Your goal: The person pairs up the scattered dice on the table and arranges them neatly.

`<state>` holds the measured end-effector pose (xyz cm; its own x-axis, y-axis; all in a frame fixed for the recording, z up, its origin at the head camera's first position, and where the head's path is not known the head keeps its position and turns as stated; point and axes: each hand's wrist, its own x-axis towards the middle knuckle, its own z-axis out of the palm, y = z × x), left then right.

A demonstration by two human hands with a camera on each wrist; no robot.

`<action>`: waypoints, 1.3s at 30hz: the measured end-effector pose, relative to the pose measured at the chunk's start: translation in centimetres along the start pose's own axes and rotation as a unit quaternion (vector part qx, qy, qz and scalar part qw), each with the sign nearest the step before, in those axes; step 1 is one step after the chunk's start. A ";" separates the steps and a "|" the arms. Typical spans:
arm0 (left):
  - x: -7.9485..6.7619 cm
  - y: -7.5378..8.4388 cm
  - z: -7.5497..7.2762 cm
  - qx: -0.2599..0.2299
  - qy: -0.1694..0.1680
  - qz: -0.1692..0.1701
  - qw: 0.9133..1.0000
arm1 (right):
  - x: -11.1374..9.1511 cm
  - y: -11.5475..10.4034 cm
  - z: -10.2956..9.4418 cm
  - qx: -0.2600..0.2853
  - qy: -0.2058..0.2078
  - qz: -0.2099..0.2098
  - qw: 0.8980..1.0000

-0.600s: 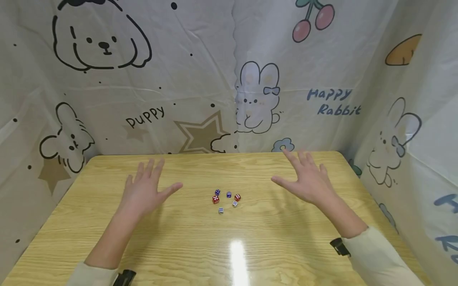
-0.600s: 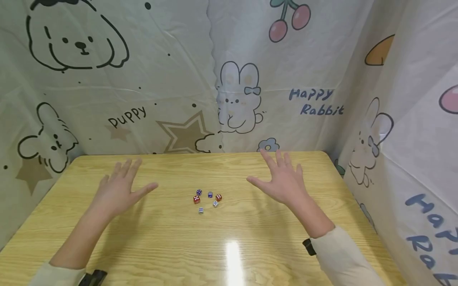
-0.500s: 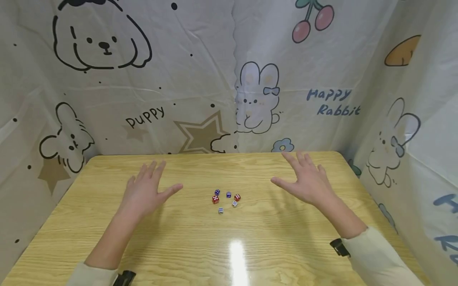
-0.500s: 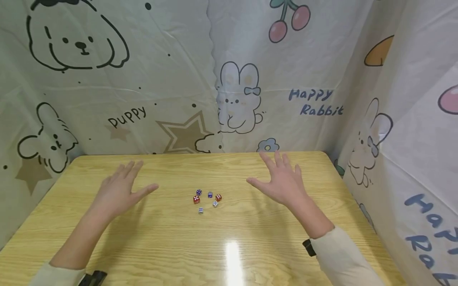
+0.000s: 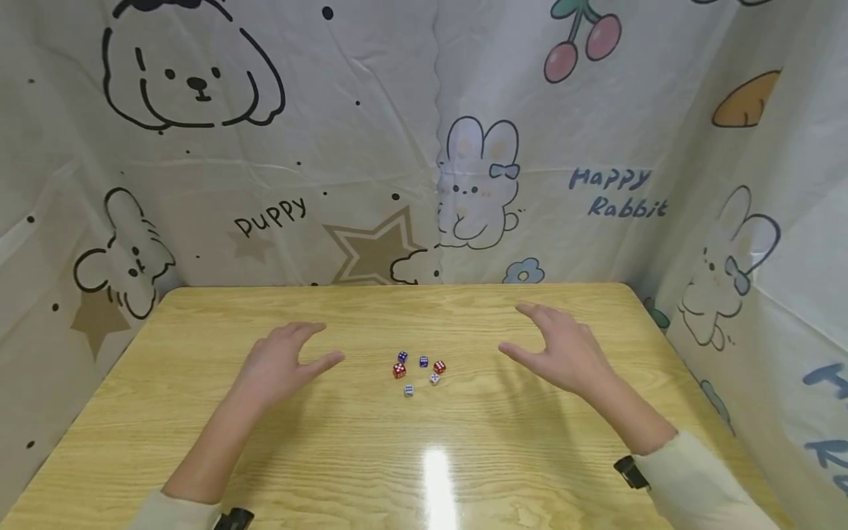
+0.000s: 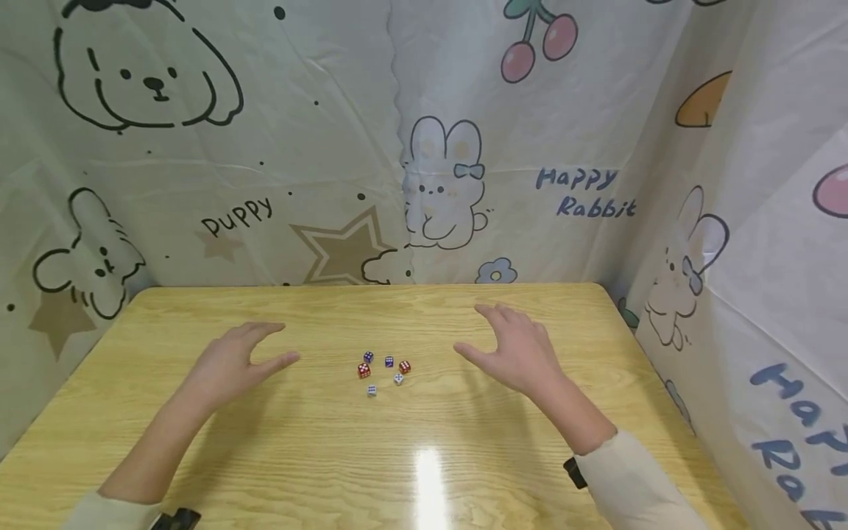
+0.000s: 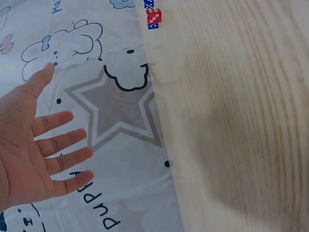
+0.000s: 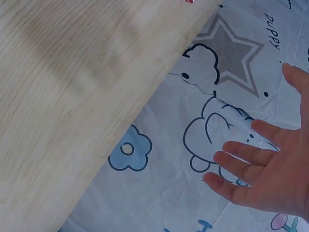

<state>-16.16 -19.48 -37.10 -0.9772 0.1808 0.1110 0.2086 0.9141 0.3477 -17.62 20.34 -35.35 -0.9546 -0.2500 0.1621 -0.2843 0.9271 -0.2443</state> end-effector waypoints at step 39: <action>0.3 3.0 5.6 -0.116 -0.051 0.031 0.991 | -1.7 -1.2 4.6 0.095 -0.044 -0.038 0.994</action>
<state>-16.00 -14.63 -41.24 -0.9586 0.2807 0.0479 0.2600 0.7946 0.5486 -16.11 18.39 -39.73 -0.9312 -0.3488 0.1058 -0.3604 0.8374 -0.4111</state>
